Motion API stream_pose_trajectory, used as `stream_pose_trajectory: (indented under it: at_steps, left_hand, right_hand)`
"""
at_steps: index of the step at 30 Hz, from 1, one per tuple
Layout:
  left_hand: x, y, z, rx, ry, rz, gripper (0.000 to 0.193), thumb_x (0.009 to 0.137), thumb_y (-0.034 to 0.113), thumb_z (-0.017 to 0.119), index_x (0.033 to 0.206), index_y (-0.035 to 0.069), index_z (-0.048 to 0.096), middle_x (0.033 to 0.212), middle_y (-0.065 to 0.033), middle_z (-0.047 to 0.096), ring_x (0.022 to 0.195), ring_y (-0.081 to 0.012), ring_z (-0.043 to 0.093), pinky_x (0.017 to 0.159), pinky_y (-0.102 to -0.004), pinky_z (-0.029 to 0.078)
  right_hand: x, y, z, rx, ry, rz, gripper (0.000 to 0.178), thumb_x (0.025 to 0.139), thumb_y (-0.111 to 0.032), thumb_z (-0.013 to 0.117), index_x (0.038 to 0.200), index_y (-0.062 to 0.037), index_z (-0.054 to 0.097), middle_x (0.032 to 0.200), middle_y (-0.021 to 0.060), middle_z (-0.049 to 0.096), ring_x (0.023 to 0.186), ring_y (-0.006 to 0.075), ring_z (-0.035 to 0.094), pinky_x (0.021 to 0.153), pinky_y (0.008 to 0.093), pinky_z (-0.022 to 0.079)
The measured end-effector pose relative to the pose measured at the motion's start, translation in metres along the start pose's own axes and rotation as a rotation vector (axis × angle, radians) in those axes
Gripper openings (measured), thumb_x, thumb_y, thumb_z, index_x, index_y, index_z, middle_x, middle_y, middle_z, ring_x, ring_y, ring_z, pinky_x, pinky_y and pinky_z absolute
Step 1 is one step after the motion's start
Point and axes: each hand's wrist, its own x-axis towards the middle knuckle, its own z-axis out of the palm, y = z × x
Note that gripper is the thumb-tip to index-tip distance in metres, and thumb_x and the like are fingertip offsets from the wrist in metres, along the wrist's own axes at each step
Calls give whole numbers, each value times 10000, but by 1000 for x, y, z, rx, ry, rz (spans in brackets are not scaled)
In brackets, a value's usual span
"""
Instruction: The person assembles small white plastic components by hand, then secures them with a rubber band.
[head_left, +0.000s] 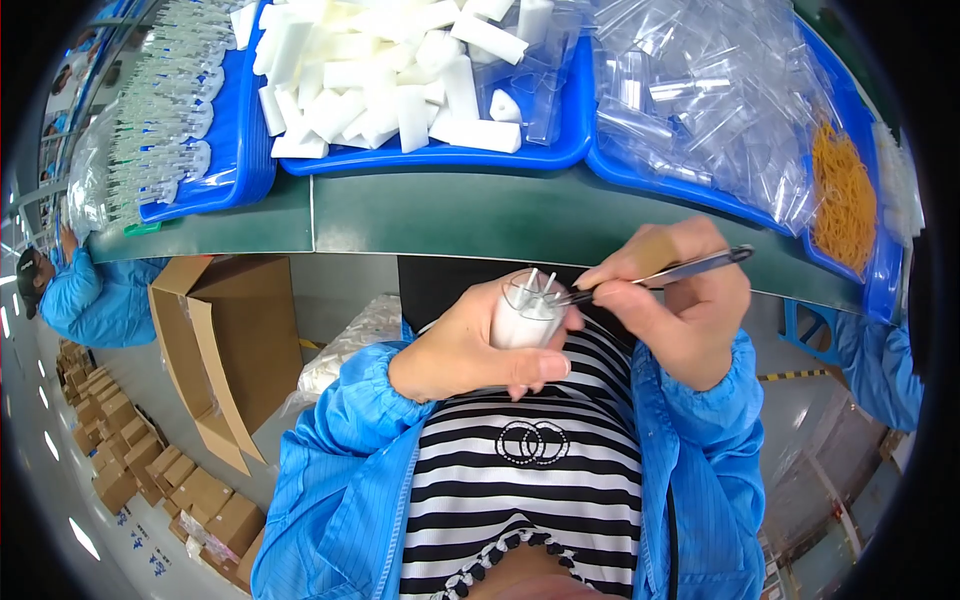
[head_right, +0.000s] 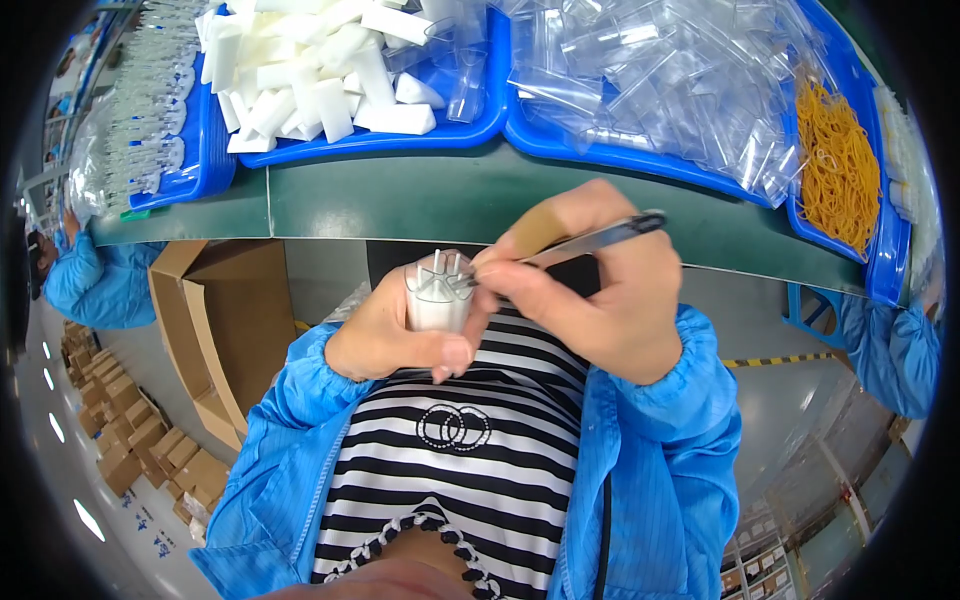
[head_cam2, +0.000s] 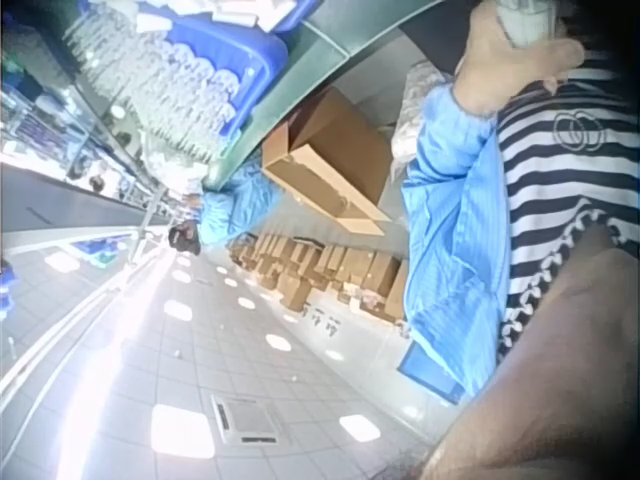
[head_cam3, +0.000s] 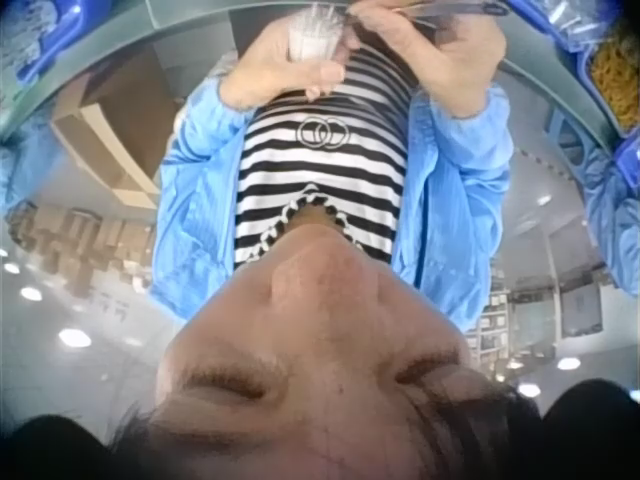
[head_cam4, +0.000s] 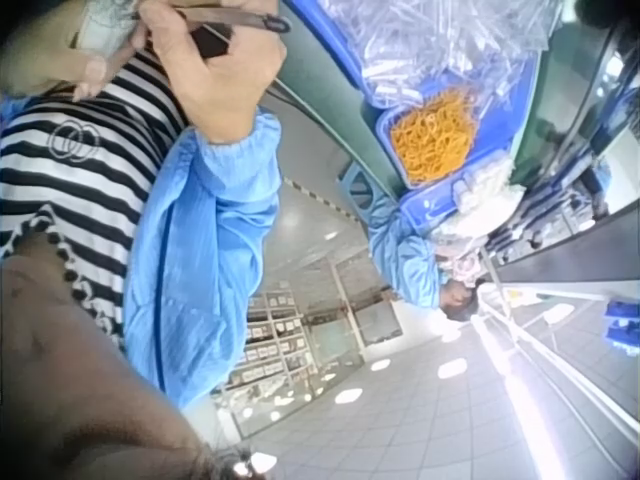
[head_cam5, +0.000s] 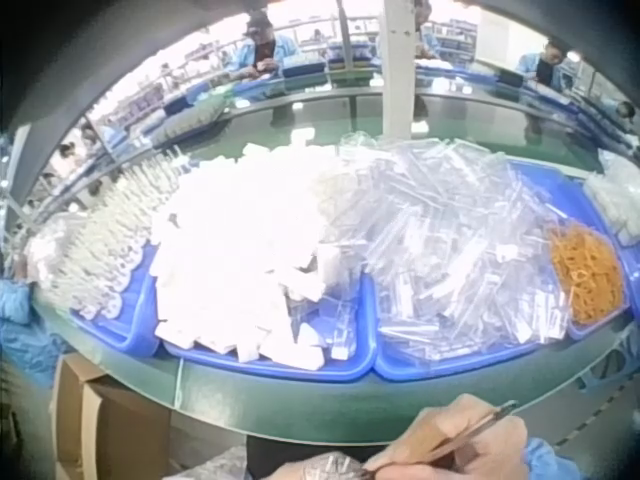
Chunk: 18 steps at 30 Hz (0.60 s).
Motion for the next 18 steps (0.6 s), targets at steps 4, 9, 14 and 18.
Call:
stream_pose_trajectory:
  at_steps: [4, 9, 14, 18]
  left_hand:
    - [1, 6, 18, -136, 111, 123, 496, 879, 109, 757, 1291, -27, 517, 981, -73, 663, 908, -161, 673, 788, -294, 572]
    - [0, 5, 3, 109, 115, 140, 504, 822, 93, 817, 1238, -4, 548, 968, -53, 671, 908, -131, 654, 819, -282, 542]
    - [-2, 4, 5, 397, 267, 118, 482, 782, 147, 849, 1155, 31, 568, 952, -46, 673, 837, -90, 618, 755, -261, 512]
    - [4, -4, 12, 649, 396, 394, 445, 815, 150, 804, 1162, 26, 554, 985, -85, 672, 860, -153, 647, 768, -306, 523]
  right_hand:
    - [-1, 1, -5, 145, 100, -131, 262, 827, 74, 735, 1011, 16, 557, 885, 139, 701, 840, 198, 712, 746, 290, 563]
    - [-4, 0, -4, 233, 125, -70, 288, 831, 97, 719, 1025, 13, 523, 908, 174, 692, 864, 249, 717, 773, 329, 583]
    - [-4, 0, 1, 317, 67, -21, 294, 831, 97, 722, 1028, 11, 522, 910, 171, 693, 881, 263, 722, 797, 339, 581]
    - [-4, 3, 4, 325, 28, -30, 296, 828, 95, 727, 1028, 12, 526, 914, 168, 694, 880, 254, 722, 803, 340, 577]
